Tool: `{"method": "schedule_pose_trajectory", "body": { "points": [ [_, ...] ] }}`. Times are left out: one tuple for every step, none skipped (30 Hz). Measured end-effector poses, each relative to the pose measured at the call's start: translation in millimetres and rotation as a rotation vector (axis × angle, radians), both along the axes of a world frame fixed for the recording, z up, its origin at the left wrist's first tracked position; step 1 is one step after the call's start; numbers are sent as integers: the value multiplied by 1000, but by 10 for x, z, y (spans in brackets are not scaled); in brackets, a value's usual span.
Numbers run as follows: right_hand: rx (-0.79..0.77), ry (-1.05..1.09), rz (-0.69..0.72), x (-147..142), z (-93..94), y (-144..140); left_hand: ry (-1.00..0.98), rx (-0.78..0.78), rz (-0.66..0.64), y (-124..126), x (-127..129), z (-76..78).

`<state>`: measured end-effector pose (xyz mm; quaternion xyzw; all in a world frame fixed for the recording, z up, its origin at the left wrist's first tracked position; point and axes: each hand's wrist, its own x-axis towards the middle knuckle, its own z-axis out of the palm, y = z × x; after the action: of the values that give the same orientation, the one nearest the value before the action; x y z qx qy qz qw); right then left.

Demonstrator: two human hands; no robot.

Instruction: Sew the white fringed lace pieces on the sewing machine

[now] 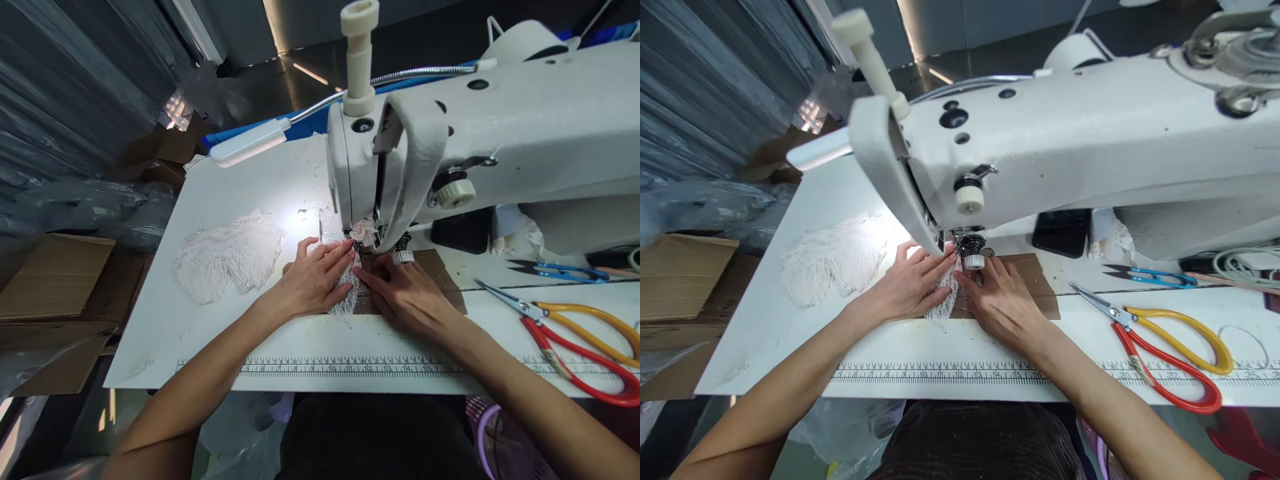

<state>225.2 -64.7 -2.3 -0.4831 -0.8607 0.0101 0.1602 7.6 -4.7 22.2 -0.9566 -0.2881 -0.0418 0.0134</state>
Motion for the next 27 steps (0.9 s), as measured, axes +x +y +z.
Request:
{"method": "schedule_pose_trajectory", "body": {
  "points": [
    [1,16,-2,6,-13,-1,-4,-3,1,2,-2,-9],
    [3,33,-2,11,-24,-3,-12,-4,-1,5,-5,-21],
    [7,50,-1,16,-34,-5,-21,-6,-4,10,-8,-34],
    [11,67,6,21,-42,-7,-32,-5,-9,15,-12,-49],
    [14,82,17,25,-48,-6,-43,-4,-14,21,-17,-64],
    [17,93,32,29,-53,-4,-52,-1,-19,27,-21,-78],
    [23,102,46,34,-56,1,-62,3,-23,31,-26,-91],
    [31,108,58,39,-59,8,-68,6,-27,34,-29,-100],
    [41,116,66,44,-63,16,-75,9,-29,34,-32,-108],
    [47,122,72,52,-66,25,-80,12,-31,32,-33,-113],
    [52,128,75,60,-70,33,-83,13,-32,28,-34,-115],
    [52,134,79,69,-74,41,-86,14,-31,23,-34,-117],
    [50,138,84,79,-77,47,-88,14,-30,18,-33,-118],
    [47,139,89,88,-79,53,-88,12,-28,14,-31,-118],
    [43,139,94,96,-80,57,-88,10,-26,11,-30,-118],
    [40,138,99,102,-78,60,-86,6,-26,9,-29,-118],
    [40,136,102,107,-75,61,-83,3,-24,8,-28,-117],
    [41,131,105,110,-71,62,-78,-2,-24,8,-28,-115],
    [44,126,108,111,-67,62,-73,-6,-25,9,-27,-111],
    [47,121,111,111,-62,62,-69,-10,-26,9,-26,-107],
    [50,117,114,111,-58,61,-64,-13,-27,8,-24,-101],
    [52,115,118,110,-56,60,-59,-15,-26,7,-21,-94],
    [54,114,120,108,-55,58,-54,-16,-23,4,-16,-86],
    [54,116,121,107,-56,56,-50,-16,-20,2,-11,-79],
    [55,118,120,106,-59,54,-47,-14,-16,-1,-6,-73],
    [55,121,118,105,-63,53,-45,-12,-14,-4,-1,-67],
    [55,122,116,104,-69,52,-44,-10,-12,-5,3,-64]
  ]
}}
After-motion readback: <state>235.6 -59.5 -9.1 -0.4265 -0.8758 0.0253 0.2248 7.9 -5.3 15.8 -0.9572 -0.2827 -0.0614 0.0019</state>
